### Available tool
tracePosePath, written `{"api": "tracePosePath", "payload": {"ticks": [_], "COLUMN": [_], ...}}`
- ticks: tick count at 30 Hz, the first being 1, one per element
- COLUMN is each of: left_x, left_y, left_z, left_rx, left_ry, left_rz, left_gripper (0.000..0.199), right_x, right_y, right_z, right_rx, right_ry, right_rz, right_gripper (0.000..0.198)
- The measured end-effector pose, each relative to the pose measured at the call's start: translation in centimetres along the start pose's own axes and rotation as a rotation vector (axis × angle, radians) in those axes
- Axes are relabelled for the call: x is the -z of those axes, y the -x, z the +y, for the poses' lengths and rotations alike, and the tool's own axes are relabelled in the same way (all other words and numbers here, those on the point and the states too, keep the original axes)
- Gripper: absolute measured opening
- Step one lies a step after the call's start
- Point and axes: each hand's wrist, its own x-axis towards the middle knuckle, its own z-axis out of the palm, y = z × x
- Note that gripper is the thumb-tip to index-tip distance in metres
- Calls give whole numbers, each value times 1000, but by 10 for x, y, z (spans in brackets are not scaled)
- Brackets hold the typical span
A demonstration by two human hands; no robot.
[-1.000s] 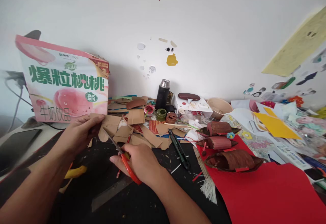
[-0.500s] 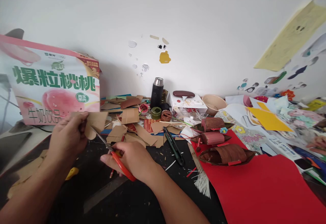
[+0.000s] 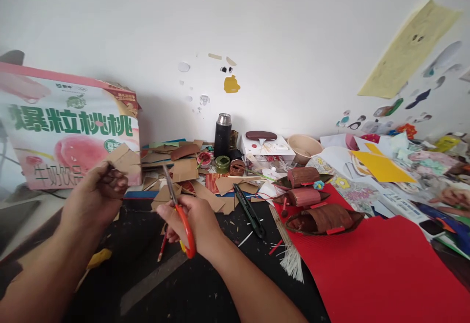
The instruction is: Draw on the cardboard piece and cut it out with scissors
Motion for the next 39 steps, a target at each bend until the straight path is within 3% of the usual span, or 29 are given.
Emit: {"api": "tracePosePath", "payload": {"ticks": [7,12,17,21,26,33,39], "left_x": [-26,-30,-24,-18,-18,-17,-17], "left_y": [36,49,48,44,43,32,29], "left_z": [-5,-13,-13,-5,0,-6,-3], "left_rx": [339,434,388,247,270,175,87], "left_ry": [102,4,-172,-332,-481,-144,-77], "left_rz": [-88,-264,-522,-503,-644,-227,-116], "left_gripper": [11,16,32,36,43,33,31], "right_x": [0,4,9,10,7,4,2], "right_y": [-8,-11,-11,-9,-8,-5,-2], "right_z": [-6,-9,-9,-10,-9,-7,-2], "right_rx": [16,70,162,134,106,45,1], "right_ry": [-155,-218,-182,-126,-110,-156,-151], "right_rz": [150,214,233,168,140,-1,-177], "right_gripper": [71,68,58,53,58,79,93]}}
